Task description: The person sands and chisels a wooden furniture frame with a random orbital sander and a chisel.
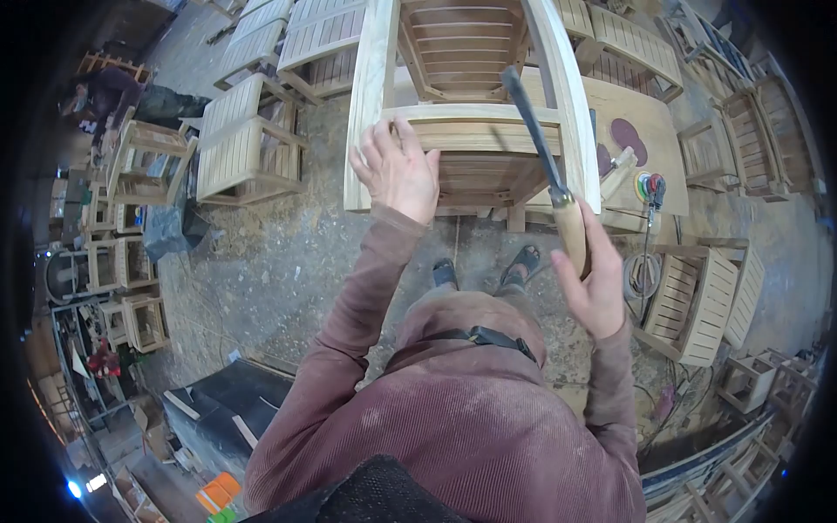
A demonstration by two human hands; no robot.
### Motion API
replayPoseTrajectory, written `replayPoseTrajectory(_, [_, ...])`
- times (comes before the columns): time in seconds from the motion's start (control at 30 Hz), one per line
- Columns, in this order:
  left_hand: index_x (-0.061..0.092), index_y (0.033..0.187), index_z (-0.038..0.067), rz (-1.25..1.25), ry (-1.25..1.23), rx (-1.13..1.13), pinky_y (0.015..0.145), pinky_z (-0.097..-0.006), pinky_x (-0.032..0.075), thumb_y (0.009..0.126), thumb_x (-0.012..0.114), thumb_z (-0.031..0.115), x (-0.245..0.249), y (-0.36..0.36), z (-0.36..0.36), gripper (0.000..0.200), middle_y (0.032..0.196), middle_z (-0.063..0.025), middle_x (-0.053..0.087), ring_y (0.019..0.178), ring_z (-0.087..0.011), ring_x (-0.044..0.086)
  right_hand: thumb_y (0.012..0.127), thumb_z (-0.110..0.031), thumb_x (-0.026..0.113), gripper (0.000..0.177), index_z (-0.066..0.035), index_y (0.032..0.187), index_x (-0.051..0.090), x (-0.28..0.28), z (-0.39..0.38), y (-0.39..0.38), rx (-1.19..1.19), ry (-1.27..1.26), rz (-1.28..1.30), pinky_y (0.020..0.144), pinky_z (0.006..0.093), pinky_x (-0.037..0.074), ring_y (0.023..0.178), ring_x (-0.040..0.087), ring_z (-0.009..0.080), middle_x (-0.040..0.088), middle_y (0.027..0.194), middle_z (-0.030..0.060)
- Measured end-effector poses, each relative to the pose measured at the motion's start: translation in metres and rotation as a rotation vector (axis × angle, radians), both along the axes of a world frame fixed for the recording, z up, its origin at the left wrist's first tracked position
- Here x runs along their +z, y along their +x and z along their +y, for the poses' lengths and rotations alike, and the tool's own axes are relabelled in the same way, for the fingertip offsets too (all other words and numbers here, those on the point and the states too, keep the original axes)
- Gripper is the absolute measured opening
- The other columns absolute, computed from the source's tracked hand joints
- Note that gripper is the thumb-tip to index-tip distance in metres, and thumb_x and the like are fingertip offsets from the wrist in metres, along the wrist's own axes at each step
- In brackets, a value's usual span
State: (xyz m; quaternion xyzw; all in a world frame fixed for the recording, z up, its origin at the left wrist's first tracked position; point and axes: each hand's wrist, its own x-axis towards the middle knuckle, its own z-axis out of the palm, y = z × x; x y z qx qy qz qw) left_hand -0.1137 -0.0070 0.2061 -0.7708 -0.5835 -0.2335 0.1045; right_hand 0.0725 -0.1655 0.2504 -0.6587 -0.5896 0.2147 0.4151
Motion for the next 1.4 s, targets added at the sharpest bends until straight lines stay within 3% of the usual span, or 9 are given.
replayPoseTrajectory(0.17, [0.039, 0.126, -0.007, -0.188, -0.210, -0.100, 0.098, -0.0412, 0.034, 0.079, 0.065, 0.030, 0.017, -0.062, 0.006, 0.066, 0.118, -0.0238, 0.047, 0.115, -0.0326, 0.043, 0.080, -0.012, 0.063, 0.053, -0.009, 0.129, 0.046, 0.024, 0.052, 0.012, 0.260, 0.017, -0.365, 0.073, 0.0337, 0.050, 0.088, 0.061, 0.0323, 0.061, 0.107, 0.0150])
replayPoseTrajectory(0.23, [0.043, 0.122, -0.008, -0.493, -0.403, -0.043, 0.103, -0.0439, 0.028, 0.074, 0.071, 0.035, -0.006, -0.083, 0.006, 0.070, 0.131, -0.0239, 0.037, 0.123, -0.0335, 0.035, 0.081, -0.016, 0.063, 0.050, -0.011, 0.128, 0.048, 0.027, 0.072, 0.007, 0.364, -0.147, -0.447, 0.069, 0.0344, 0.049, 0.082, 0.062, 0.0315, 0.062, 0.101, 0.0152])
replayPoseTrajectory(0.3, [0.046, 0.117, -0.011, -0.713, -0.542, -0.022, 0.098, -0.0386, 0.036, 0.068, 0.076, 0.038, -0.014, -0.091, 0.016, 0.075, 0.127, -0.0270, 0.043, 0.117, -0.0331, 0.045, 0.082, -0.018, 0.062, 0.048, -0.012, 0.127, 0.049, 0.026, 0.093, 0.007, 0.403, -0.150, -0.494, 0.064, 0.0356, 0.048, 0.073, 0.061, 0.0300, 0.061, 0.092, 0.0134])
replayPoseTrajectory(0.37, [0.046, 0.116, -0.013, -1.019, -1.014, -0.116, 0.090, -0.0353, 0.043, 0.068, 0.075, 0.034, -0.013, -0.096, 0.022, 0.073, 0.116, -0.0269, 0.053, 0.107, -0.0300, 0.055, 0.083, -0.019, 0.062, 0.046, -0.011, 0.127, 0.049, 0.020, 0.109, 0.015, 0.493, -0.031, -0.510, 0.063, 0.0361, 0.048, 0.070, 0.060, 0.0288, 0.060, 0.089, 0.0107])
replayPoseTrajectory(0.6, [0.050, 0.110, -0.013, -0.968, -1.088, -0.032, 0.086, -0.0348, 0.046, 0.064, 0.074, 0.041, -0.024, -0.102, 0.027, 0.075, 0.107, -0.0247, 0.058, 0.099, -0.0291, 0.059, 0.082, -0.021, 0.063, 0.048, -0.014, 0.128, 0.050, 0.019, 0.120, 0.018, 0.485, -0.092, -0.626, 0.058, 0.0354, 0.047, 0.064, 0.058, 0.0254, 0.057, 0.078, 0.0079])
replayPoseTrajectory(0.67, [0.055, 0.109, -0.004, -0.847, -1.018, -0.015, 0.064, -0.0284, 0.051, 0.070, 0.073, 0.029, -0.023, -0.101, 0.027, 0.054, 0.094, -0.0121, 0.063, 0.079, -0.0149, 0.061, 0.082, -0.020, 0.063, 0.049, -0.014, 0.129, 0.050, 0.020, 0.121, 0.019, 0.491, -0.111, -0.647, 0.058, 0.0354, 0.047, 0.063, 0.058, 0.0255, 0.057, 0.078, 0.0080])
replayPoseTrajectory(0.77, [0.046, 0.113, -0.015, -0.815, -1.008, -0.057, 0.087, -0.0370, 0.045, 0.063, 0.072, 0.047, -0.021, -0.102, 0.028, 0.084, 0.107, -0.0275, 0.057, 0.101, -0.0326, 0.058, 0.082, -0.019, 0.064, 0.050, -0.014, 0.129, 0.050, 0.022, 0.125, 0.022, 0.499, -0.127, -0.667, 0.057, 0.0354, 0.047, 0.062, 0.057, 0.0256, 0.056, 0.077, 0.0084])
replayPoseTrajectory(1.33, [0.053, 0.105, -0.011, -0.998, -0.970, -0.178, 0.077, -0.0334, 0.049, 0.064, 0.076, 0.029, -0.009, -0.098, 0.025, 0.062, 0.094, -0.0188, 0.061, 0.089, -0.0245, 0.061, 0.075, -0.007, 0.066, 0.057, -0.008, 0.129, 0.048, 0.011, 0.137, 0.034, 0.638, 0.048, -0.769, 0.054, 0.0383, 0.048, 0.064, 0.059, 0.0276, 0.058, 0.083, 0.0105])
replayPoseTrajectory(1.4, [0.053, 0.105, -0.010, -0.991, -1.048, -0.172, 0.077, -0.0331, 0.049, 0.065, 0.076, 0.028, 0.003, -0.097, 0.026, 0.060, 0.093, -0.0175, 0.061, 0.088, -0.0232, 0.061, 0.076, -0.014, 0.068, 0.057, -0.016, 0.129, 0.048, 0.014, 0.127, 0.033, 0.622, 0.101, -0.829, 0.054, 0.0349, 0.049, 0.064, 0.059, 0.0242, 0.059, 0.080, 0.0047])
